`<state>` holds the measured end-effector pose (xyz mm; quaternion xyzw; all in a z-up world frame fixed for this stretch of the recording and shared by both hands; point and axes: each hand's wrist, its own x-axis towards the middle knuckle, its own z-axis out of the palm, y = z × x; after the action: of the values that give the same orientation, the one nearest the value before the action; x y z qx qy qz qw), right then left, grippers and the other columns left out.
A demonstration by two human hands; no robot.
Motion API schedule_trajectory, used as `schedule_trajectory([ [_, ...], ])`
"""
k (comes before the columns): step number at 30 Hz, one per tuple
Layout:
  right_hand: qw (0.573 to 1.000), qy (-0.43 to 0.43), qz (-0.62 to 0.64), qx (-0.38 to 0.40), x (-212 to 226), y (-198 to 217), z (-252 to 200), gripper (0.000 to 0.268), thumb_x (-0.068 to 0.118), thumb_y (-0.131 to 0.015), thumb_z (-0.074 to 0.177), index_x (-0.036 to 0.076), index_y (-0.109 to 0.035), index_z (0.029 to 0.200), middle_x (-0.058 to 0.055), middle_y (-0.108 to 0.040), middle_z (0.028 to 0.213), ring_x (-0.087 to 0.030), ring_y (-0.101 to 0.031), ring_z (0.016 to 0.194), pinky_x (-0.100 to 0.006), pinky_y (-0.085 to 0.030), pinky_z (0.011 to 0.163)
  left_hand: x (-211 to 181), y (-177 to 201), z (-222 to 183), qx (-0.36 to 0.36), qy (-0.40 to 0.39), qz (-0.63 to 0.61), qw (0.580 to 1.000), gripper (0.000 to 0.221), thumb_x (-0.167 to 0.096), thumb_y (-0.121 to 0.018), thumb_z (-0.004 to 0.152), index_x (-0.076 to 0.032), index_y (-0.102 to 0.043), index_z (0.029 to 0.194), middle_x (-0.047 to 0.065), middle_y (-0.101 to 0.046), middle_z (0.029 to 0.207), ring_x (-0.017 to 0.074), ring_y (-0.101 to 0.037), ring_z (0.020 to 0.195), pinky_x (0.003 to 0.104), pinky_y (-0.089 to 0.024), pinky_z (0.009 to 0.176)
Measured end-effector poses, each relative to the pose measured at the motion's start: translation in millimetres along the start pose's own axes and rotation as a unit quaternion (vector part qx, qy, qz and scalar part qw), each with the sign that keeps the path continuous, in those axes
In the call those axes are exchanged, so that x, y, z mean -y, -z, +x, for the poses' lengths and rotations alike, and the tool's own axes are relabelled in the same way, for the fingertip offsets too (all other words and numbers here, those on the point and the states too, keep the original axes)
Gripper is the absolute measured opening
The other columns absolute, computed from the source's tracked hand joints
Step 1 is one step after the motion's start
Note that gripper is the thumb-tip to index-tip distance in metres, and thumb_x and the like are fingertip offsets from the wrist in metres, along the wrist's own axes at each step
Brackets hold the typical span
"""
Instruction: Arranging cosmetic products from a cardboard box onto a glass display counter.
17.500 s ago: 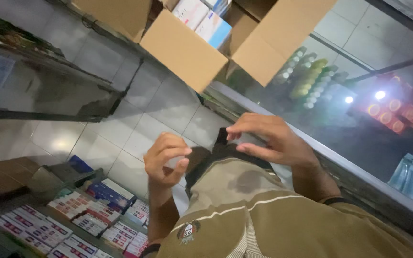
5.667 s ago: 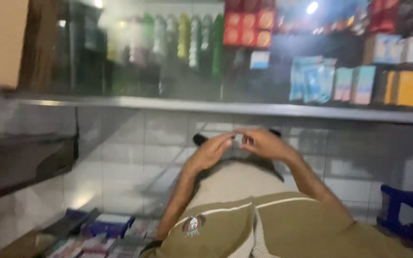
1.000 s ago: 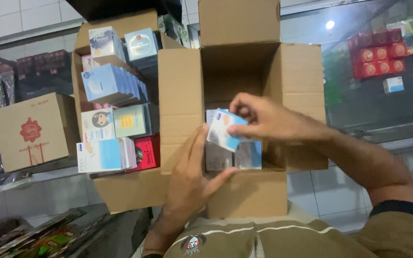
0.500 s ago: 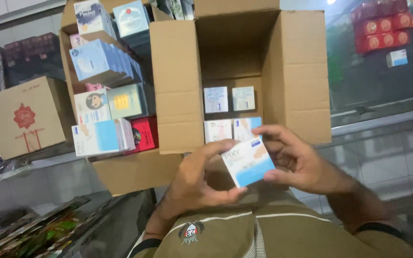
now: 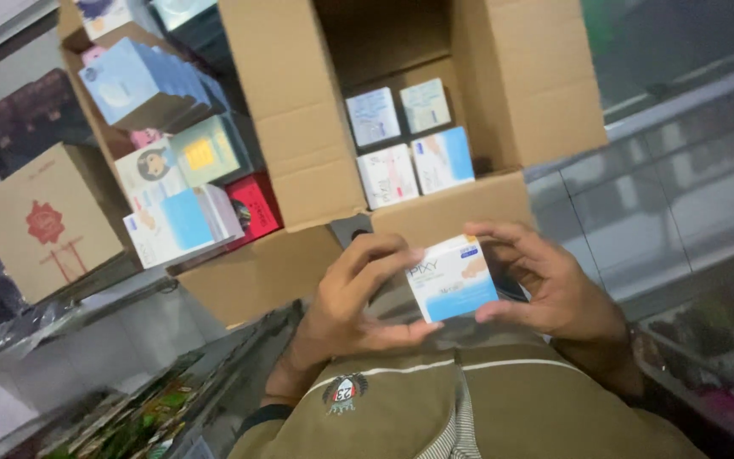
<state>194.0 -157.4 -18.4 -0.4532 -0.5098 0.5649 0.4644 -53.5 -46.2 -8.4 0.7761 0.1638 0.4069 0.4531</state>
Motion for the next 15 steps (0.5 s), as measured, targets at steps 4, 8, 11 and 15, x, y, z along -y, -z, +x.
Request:
schedule_trajectory([
  [4, 0.999, 0.008, -0.026, -0.038, -5.2, 7.7, -34.6, 0.093, 0.016, -0.09, 0.069, -0.014, -0.041, 0.142, -0.037, -0.07, 0.12, -0.054, -0.07, 0.112, -0.062, -0.061, 0.085, -10.8, -22.7, 0.5, 0.022, -0.012, -0.012, 1.0, 0.069, -0.025, -0.094, 0.073, 0.003, -0.063, 0.129, 0.022, -0.064, 0.115, 0.037, -0.071, 0.098, 0.047, -0.062, 0.081],
  [8, 0.998, 0.018, -0.039, -0.054, 0.4, 31.2, -73.9, 0.094, 0.011, -0.091, 0.066, -0.013, -0.043, 0.142, -0.032, -0.075, 0.114, -0.047, -0.075, 0.108, -0.059, -0.061, 0.089, -29.0, -62.7, 5.0, 0.044, -0.025, -0.009, 0.999, 0.065, -0.021, -0.093, 0.075, 0.006, -0.063, 0.126, 0.025, -0.067, 0.115, 0.0398, -0.073, 0.102, 0.046, -0.063, 0.082],
  [11, 0.996, 0.014, -0.041, -0.075, -14.6, 61.8, -119.6, 0.092, 0.01, -0.092, 0.065, -0.013, -0.045, 0.141, -0.032, -0.076, 0.111, -0.047, -0.075, 0.107, -0.059, -0.061, 0.087, -37.9, -106.3, 11.4, 0.07, -0.036, -0.026, 0.997, 0.063, -0.018, -0.093, 0.076, 0.006, -0.062, 0.126, 0.025, -0.067, 0.115, 0.0404, -0.072, 0.103, 0.048, -0.064, 0.082],
  [15, 0.987, -0.04, -0.063, -0.143, 1.2, 104.2, -187.3, 0.09, 0.007, -0.089, 0.067, -0.01, -0.046, 0.145, -0.023, -0.078, 0.109, -0.028, -0.069, 0.107, -0.052, -0.058, 0.093, -50.4, -190.0, 19.2, 0.073, -0.035, -0.033, 0.996, 0.058, -0.016, -0.092, 0.078, 0.006, -0.064, 0.123, 0.023, -0.068, 0.116, 0.0411, -0.073, 0.099, 0.048, -0.063, 0.08],
])
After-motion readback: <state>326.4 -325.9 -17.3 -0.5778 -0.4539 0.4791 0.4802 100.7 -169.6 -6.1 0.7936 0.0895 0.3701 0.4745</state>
